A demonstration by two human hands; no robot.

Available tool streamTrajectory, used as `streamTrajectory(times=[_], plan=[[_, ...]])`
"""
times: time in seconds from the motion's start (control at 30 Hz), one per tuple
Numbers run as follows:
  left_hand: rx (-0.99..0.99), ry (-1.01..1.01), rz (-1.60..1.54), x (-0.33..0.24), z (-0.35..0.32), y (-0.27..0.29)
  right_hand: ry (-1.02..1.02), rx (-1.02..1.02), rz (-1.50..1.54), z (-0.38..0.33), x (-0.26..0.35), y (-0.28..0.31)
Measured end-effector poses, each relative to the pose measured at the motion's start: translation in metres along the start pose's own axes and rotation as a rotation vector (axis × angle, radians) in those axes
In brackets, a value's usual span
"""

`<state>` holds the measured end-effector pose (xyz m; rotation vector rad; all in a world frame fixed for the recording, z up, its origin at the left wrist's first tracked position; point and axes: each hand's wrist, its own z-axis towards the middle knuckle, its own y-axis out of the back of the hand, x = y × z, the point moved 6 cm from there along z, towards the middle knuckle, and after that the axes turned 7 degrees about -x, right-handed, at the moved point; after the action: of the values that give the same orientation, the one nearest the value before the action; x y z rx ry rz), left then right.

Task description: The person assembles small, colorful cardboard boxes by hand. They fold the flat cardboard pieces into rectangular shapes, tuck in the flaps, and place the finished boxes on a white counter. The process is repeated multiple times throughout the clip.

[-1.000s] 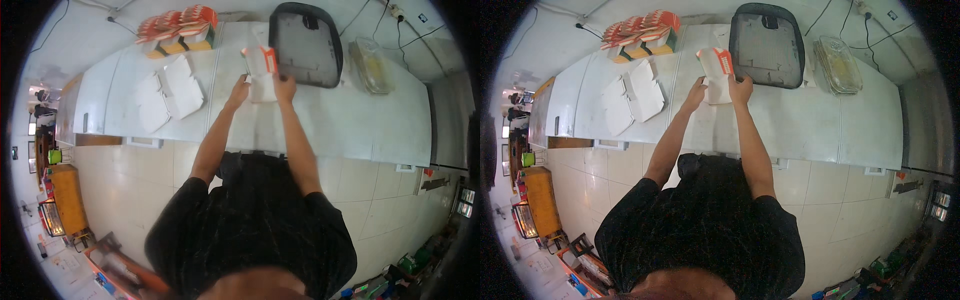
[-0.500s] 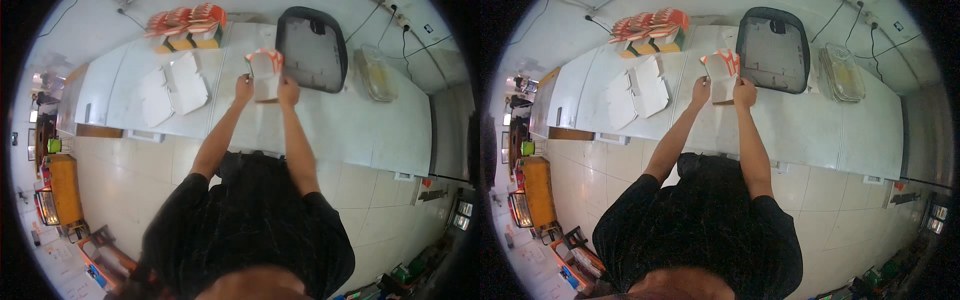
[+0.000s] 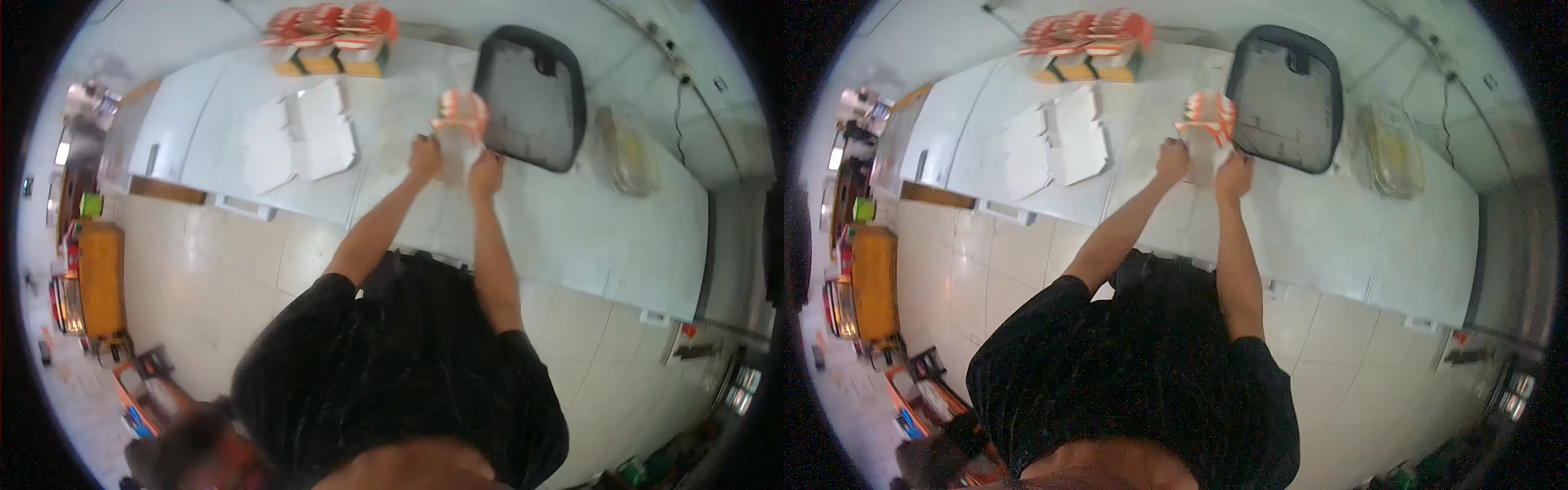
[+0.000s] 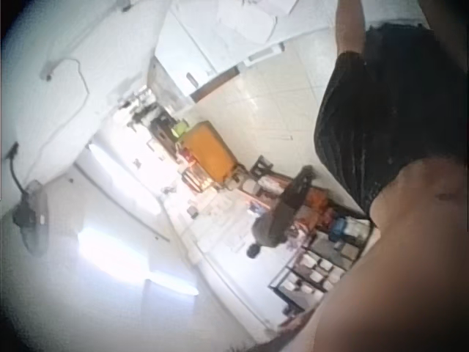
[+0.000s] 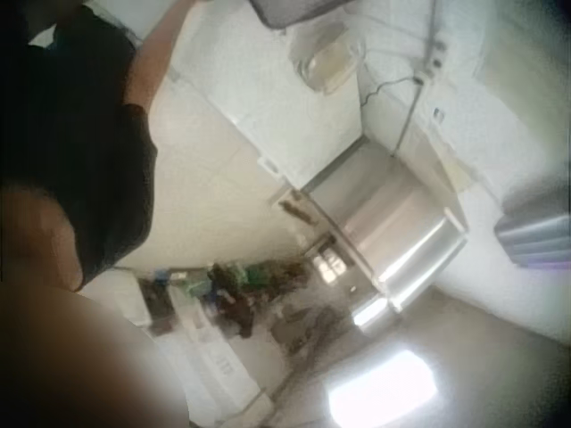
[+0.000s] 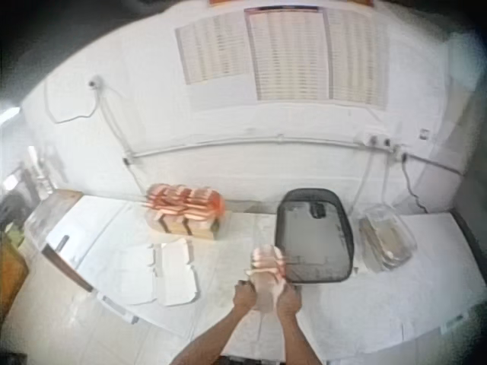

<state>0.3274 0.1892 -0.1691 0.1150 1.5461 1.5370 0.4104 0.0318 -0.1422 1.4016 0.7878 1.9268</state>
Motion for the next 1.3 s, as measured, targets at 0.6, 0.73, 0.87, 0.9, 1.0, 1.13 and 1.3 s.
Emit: streamTrajectory(times=[0.6, 0.73, 0.87, 0.9, 1.0, 1.13, 1.3], plan=[[0.259, -0.162, -0.259, 0.071, -0.006, 0.049, 0.191, 0.382, 0.287, -0.018, -0.003, 0.012], [0.089, -0.157, 0.002, 0.124, -0.008, 0.13, 0.125, 0.366, 0.256, -0.046, -0.065, 0.028], [0.11, 0.015, 0.317, 0.204, -0.024, 0.134, -0.152, 0.506, 0.426, -0.083, -0.067, 0.041], [0.17, 0.041, 0.354, 0.216, -0.026, 0.13, -0.113, 0.479, 0.429, -0.088, -0.075, 0.041], [0.141, 0.032, 0.262, 0.252, -0.032, 0.124, 0.024, 0.464, 0.417, -0.102, -0.085, 0.024], [0.187, -0.159, 0.321, 0.209, -0.004, 0.125, 0.175, 0.285, 0.261, -0.112, -0.082, 0.052], [0.21, -0.431, 0.212, 0.28, -0.004, 0.136, 0.114, 0.348, 0.374, -0.137, -0.039, 0.047]])
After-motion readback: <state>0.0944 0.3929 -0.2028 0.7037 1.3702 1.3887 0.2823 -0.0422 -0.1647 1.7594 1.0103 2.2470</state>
